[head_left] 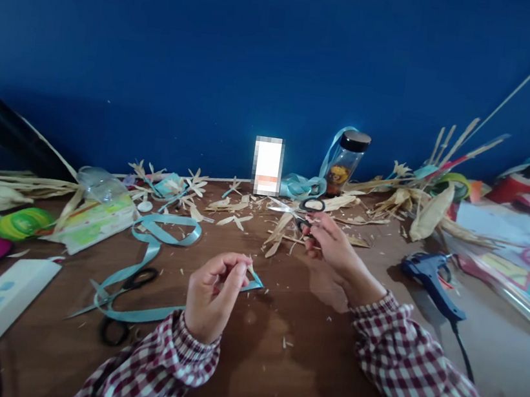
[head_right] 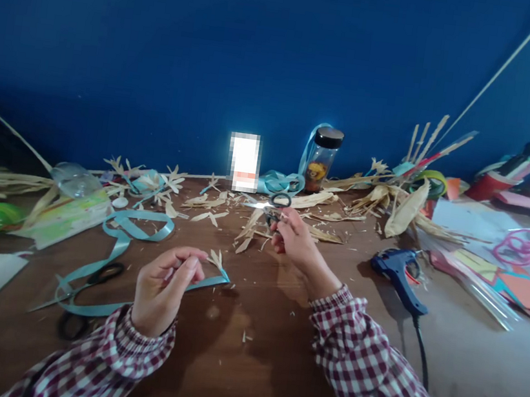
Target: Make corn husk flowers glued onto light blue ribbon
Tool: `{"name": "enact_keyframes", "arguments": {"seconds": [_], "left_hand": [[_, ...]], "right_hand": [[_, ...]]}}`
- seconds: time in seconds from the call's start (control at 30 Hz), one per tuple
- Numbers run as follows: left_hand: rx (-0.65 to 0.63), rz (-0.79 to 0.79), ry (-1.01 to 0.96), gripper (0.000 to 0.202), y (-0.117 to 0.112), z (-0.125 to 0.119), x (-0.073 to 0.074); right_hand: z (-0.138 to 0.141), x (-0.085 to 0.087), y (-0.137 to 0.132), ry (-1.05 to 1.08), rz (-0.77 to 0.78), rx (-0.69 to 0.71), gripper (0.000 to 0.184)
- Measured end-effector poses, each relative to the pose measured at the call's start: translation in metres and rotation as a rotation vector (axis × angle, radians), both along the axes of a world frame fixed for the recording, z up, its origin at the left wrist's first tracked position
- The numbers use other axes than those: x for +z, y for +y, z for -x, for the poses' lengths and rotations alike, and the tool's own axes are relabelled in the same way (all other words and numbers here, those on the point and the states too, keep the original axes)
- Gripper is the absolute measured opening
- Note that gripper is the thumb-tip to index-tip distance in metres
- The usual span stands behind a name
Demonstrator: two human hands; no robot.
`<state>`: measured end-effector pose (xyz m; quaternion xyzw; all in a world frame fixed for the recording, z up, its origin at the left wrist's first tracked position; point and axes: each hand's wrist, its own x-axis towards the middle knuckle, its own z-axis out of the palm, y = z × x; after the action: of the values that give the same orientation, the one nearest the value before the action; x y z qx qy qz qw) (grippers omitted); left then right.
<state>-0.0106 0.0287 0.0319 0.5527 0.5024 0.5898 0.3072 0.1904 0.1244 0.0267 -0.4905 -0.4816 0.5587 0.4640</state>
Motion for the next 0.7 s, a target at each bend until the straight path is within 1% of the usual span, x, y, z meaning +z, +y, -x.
{"name": "enact_keyframes", "arguments": {"seconds": [0.1, 0.17, 0.27, 0.33, 0.43, 0.53, 0.6, 0.7], "left_hand": [[-0.003, 0.017, -0.01, 0.014, 0.0, -0.001, 0.0], [0.013, 0.017, -0.022, 0.014, 0.0, 0.0, -0.001], [-0.022, 0.018, -0.012, 0.013, 0.001, 0.002, -0.003], [-0.051, 0.03, 0.002, 0.013, 0.002, 0.003, -0.004], [-0.07, 0.059, 0.032, 0.012, 0.002, 0.003, -0.006], [-0.081, 0.096, 0.077, 0.013, 0.003, 0.002, -0.004], [-0.108, 0.131, 0.123, 0.014, 0.004, 0.004, 0.003], [-0.171, 0.185, 0.212, 0.015, 0.014, 0.01, 0.021]], "right_hand": [[-0.001, 0.006, -0.002, 0.259, 0.088, -0.016, 0.025], [-0.004, 0.007, -0.002, 0.387, 0.081, 0.013, 0.025], [-0.006, 0.005, -0.001, 0.488, 0.029, 0.068, 0.024], [-0.006, 0.002, 0.0, 0.484, 0.028, 0.095, 0.021], [-0.005, -0.002, 0.0, 0.417, 0.041, 0.11, 0.02], [-0.005, -0.002, -0.001, 0.341, 0.021, 0.12, 0.02], [-0.005, 0.0, -0.003, 0.318, -0.002, 0.169, 0.019], [-0.004, 0.005, -0.008, 0.321, -0.032, 0.263, 0.022]]}}
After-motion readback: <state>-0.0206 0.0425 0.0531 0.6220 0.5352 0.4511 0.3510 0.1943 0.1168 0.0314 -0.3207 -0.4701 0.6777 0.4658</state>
